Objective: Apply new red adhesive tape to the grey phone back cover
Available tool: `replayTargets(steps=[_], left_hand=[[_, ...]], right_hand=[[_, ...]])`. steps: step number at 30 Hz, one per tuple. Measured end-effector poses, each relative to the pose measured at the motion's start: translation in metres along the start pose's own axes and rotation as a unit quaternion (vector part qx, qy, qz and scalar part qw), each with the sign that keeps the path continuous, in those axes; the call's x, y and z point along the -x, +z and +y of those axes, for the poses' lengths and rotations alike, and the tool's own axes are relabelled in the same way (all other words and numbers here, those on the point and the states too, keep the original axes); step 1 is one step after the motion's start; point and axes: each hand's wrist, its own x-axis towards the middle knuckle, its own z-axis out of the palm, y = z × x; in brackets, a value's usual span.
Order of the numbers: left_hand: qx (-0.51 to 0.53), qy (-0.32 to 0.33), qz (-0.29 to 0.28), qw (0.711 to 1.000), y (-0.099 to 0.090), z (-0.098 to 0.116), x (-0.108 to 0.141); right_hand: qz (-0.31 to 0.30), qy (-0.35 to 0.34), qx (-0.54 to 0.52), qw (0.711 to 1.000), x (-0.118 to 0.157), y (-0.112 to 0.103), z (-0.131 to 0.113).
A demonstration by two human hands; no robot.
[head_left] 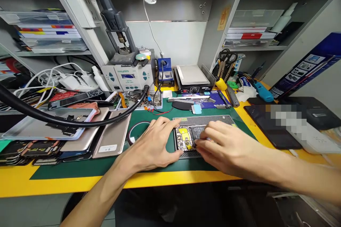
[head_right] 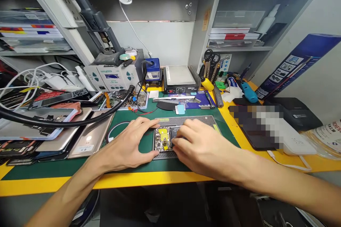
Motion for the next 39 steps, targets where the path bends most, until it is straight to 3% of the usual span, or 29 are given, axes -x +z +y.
replayTargets(steps=[5,14,22,32,39], left_hand=[[-0.008,0.002,0.014,1.0,0.004,-0.001,0.002],[-0.029,0.01,0.015,0.999,0.0,0.003,0.003],[-0.024,0.023,0.029,0.999,0.002,0.002,0.003],[-0.017,0.022,0.026,0.999,0.002,0.001,0.005],[-0.029,0.024,0.014,0.999,-0.002,0.003,0.004]], right_hand=[[-0.043,-0.056,0.043,0.997,-0.012,0.02,-0.015],[-0.031,-0.069,0.046,0.996,-0.022,0.017,-0.018],[0.002,-0.063,0.037,0.997,-0.019,0.029,-0.016],[0.003,0.057,-0.091,0.994,-0.018,0.03,-0.01],[-0.073,0.17,-0.214,0.959,-0.022,0.023,-0.006]])
